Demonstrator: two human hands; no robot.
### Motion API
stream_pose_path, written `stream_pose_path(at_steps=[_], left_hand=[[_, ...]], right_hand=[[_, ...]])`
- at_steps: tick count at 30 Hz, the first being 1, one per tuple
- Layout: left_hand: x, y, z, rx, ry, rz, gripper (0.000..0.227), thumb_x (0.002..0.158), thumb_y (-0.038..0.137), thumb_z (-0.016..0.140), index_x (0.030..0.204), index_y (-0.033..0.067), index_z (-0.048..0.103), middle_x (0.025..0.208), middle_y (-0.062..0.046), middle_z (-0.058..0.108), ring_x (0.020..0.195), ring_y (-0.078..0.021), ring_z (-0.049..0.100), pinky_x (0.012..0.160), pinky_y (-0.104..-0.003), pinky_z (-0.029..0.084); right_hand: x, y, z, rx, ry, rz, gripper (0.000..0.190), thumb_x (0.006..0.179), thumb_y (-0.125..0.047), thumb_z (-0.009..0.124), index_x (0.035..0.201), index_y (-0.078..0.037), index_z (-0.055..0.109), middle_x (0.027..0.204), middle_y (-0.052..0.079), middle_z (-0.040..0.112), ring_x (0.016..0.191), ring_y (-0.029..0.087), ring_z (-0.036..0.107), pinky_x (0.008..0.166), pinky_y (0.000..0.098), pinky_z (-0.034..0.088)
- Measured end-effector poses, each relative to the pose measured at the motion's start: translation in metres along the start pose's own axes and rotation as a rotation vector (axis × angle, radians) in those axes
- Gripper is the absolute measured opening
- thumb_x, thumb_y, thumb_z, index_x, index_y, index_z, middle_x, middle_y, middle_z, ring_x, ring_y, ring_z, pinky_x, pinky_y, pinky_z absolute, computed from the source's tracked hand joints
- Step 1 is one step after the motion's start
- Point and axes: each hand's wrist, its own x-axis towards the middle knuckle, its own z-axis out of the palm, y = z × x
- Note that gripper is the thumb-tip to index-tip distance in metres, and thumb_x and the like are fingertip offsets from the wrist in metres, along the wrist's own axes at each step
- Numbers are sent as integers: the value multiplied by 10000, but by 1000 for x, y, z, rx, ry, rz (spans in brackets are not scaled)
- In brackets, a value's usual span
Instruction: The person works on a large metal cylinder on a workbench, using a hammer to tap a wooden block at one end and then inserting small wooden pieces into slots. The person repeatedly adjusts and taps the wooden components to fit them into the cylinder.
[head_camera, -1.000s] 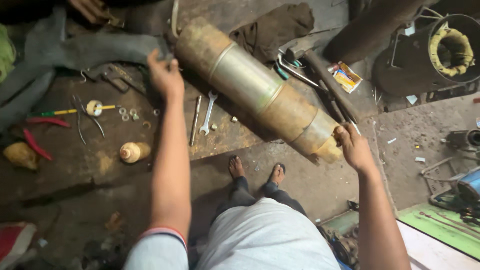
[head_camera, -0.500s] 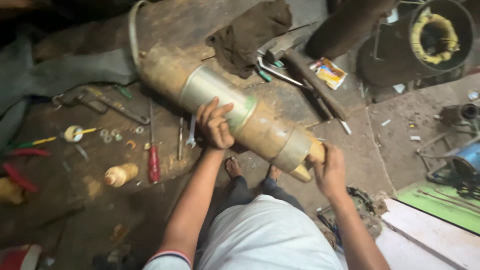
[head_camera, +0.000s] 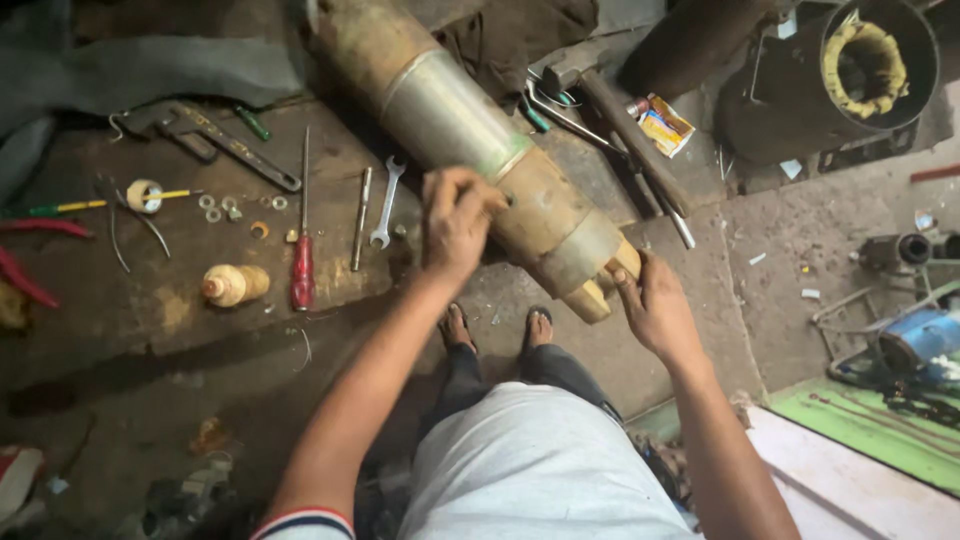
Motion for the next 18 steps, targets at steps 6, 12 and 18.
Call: stream_pose_path(at_steps=[6, 12, 18], left_hand=[[-54, 105, 32, -391, -213, -301, 186, 894, 22, 716, 1076, 54, 734, 987, -113, 693, 897, -263, 703, 789, -366, 568], [-49, 138, 80, -381, -207, -491, 197, 896, 102, 748, 1069, 35, 685, 942, -135, 763, 825, -259, 770, 707, -351, 589], [-34, 152, 114, -281, -134, -431, 159, 895, 73, 730, 1046, 37, 695, 931, -151, 760, 840, -264, 781, 709, -348, 601]], right_hand=[[4, 15, -17, -91, 56, -269, 531, 996, -257, 629, 1474, -66, 501, 1261, 239, 627, 1155, 435, 557, 996, 494, 443], [31, 52, -39, 35, -74, -279, 570, 949, -238, 688, 1478, -120, 512, 1167, 190, 660, 1067, 371, 606, 944, 460, 500], [57, 77, -53, 138, -178, -358, 534, 960, -224, 688, 1462, -112, 542, 1156, 156, 691, 1037, 339, 615, 926, 448, 498]])
